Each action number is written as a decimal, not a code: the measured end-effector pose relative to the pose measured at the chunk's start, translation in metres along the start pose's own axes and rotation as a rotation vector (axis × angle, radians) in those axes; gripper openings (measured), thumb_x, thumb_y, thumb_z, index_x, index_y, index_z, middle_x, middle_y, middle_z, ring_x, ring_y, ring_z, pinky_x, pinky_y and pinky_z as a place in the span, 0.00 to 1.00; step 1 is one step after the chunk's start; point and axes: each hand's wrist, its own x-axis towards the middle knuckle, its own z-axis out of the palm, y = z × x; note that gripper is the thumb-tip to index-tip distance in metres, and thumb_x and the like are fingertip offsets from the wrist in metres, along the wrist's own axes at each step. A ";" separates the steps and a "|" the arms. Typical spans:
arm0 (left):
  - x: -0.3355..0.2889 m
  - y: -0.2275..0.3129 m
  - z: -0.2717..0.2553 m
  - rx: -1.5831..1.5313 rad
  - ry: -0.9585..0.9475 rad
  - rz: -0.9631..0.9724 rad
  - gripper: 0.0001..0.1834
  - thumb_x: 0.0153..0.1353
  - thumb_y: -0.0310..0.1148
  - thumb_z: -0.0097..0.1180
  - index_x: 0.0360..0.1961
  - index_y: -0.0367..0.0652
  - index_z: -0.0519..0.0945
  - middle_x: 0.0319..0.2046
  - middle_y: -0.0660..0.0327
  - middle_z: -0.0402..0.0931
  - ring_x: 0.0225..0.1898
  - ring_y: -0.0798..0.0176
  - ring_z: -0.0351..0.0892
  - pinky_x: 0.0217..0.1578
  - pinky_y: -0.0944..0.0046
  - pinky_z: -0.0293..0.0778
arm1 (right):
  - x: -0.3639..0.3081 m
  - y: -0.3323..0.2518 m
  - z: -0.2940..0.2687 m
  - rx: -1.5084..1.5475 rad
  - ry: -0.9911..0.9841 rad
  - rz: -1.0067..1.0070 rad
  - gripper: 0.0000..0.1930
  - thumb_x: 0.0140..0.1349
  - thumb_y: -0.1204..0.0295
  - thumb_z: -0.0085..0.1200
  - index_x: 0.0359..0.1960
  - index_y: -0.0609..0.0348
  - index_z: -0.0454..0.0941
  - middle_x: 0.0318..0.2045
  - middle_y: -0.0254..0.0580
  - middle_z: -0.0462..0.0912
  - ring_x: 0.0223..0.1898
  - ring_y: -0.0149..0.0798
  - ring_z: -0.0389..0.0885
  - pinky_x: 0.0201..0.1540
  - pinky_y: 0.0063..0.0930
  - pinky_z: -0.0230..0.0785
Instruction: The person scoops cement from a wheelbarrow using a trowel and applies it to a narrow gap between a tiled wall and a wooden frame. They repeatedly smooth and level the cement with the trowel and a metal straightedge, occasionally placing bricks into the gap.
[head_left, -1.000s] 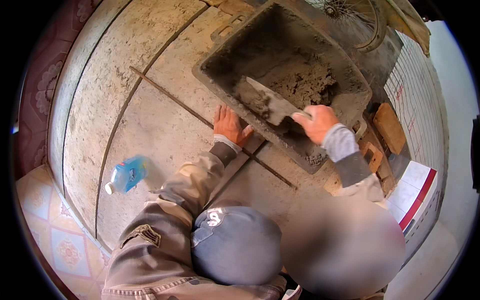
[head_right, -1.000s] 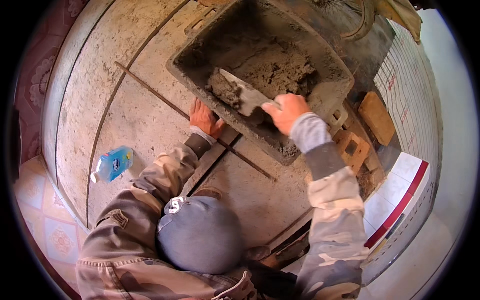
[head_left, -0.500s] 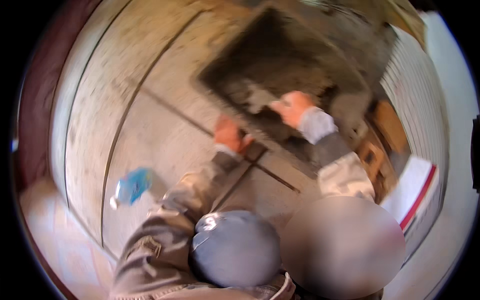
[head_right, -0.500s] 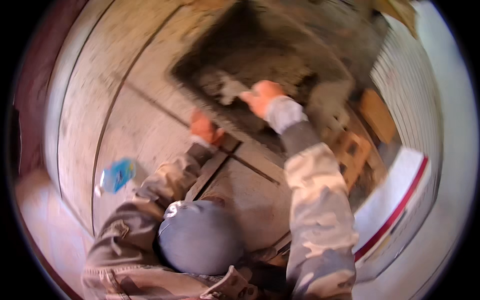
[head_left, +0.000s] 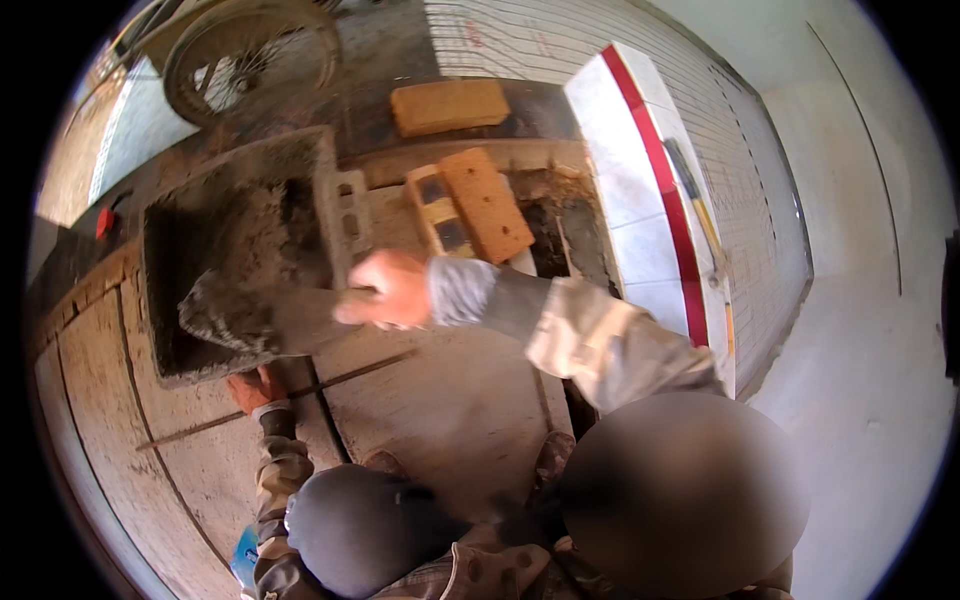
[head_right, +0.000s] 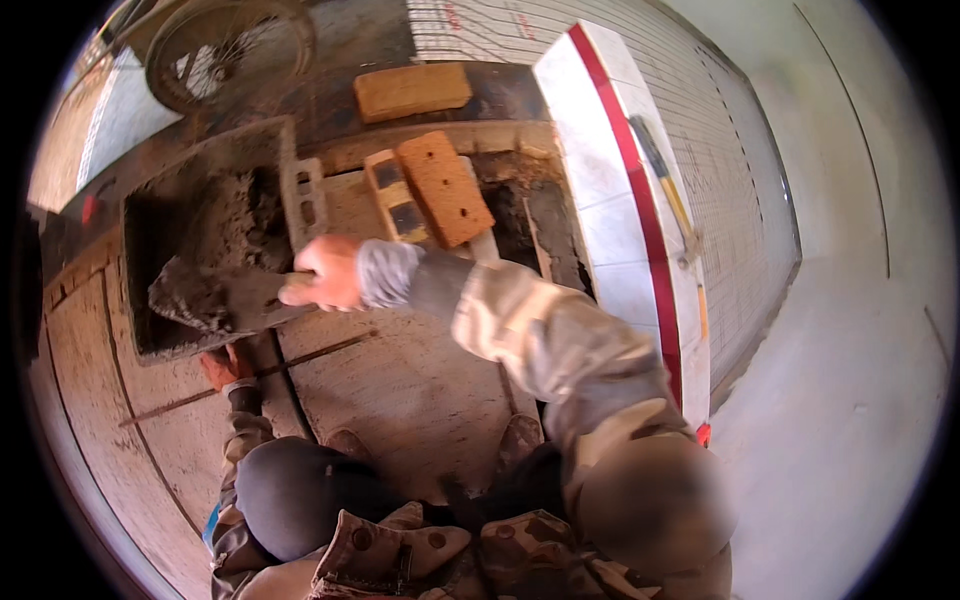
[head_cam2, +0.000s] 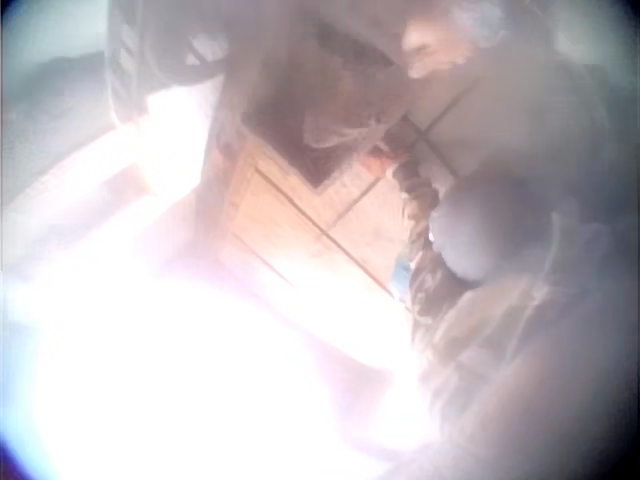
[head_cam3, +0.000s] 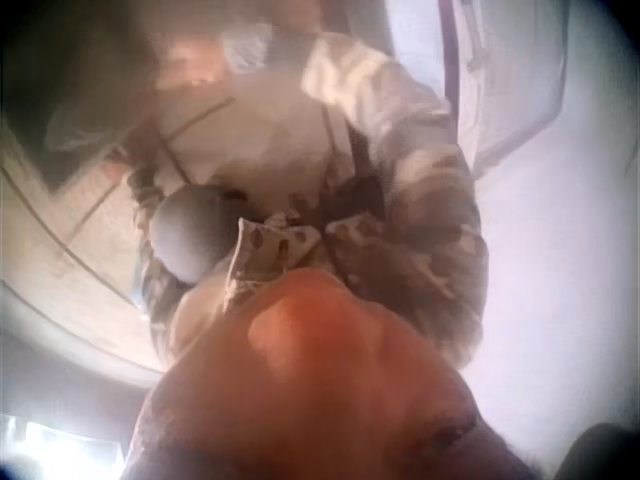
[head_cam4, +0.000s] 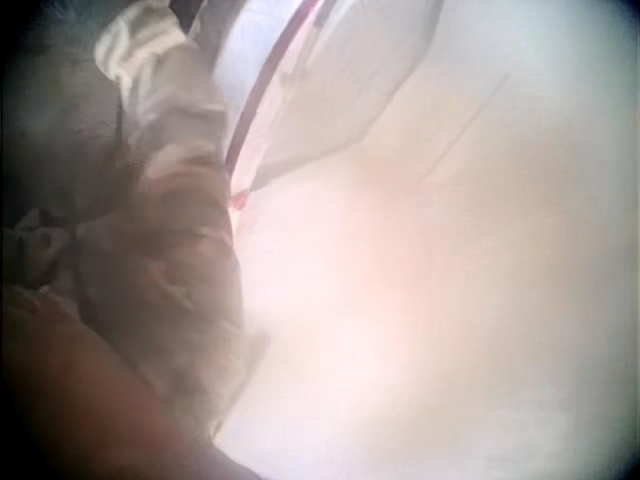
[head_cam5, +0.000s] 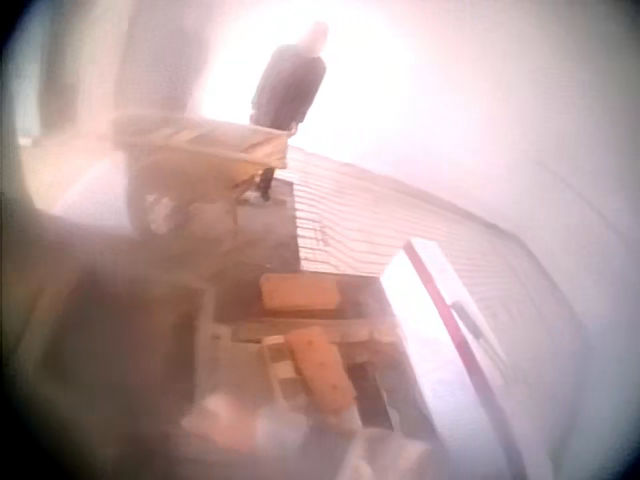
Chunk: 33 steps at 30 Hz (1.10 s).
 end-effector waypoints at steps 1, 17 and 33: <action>0.011 -0.018 0.007 0.029 0.029 0.009 0.39 0.62 0.52 0.54 0.65 0.30 0.66 0.64 0.35 0.64 0.67 0.36 0.60 0.67 0.48 0.56 | -0.034 0.004 -0.007 0.038 0.014 0.012 0.22 0.66 0.51 0.57 0.33 0.61 0.78 0.19 0.38 0.80 0.16 0.28 0.78 0.15 0.24 0.71; -0.078 -0.044 -0.059 0.109 0.054 0.394 0.33 0.70 0.47 0.50 0.67 0.35 0.65 0.70 0.46 0.57 0.70 0.42 0.55 0.69 0.47 0.54 | -0.293 0.268 -0.070 0.320 1.130 0.247 0.10 0.65 0.69 0.57 0.42 0.61 0.74 0.24 0.35 0.78 0.19 0.28 0.75 0.20 0.26 0.68; -0.190 -0.037 -0.073 0.073 -0.126 0.361 0.28 0.70 0.43 0.50 0.64 0.35 0.68 0.69 0.44 0.58 0.69 0.38 0.58 0.67 0.42 0.53 | -0.226 0.422 -0.077 -0.177 1.196 0.536 0.27 0.69 0.56 0.48 0.61 0.66 0.71 0.55 0.65 0.77 0.60 0.58 0.74 0.63 0.42 0.64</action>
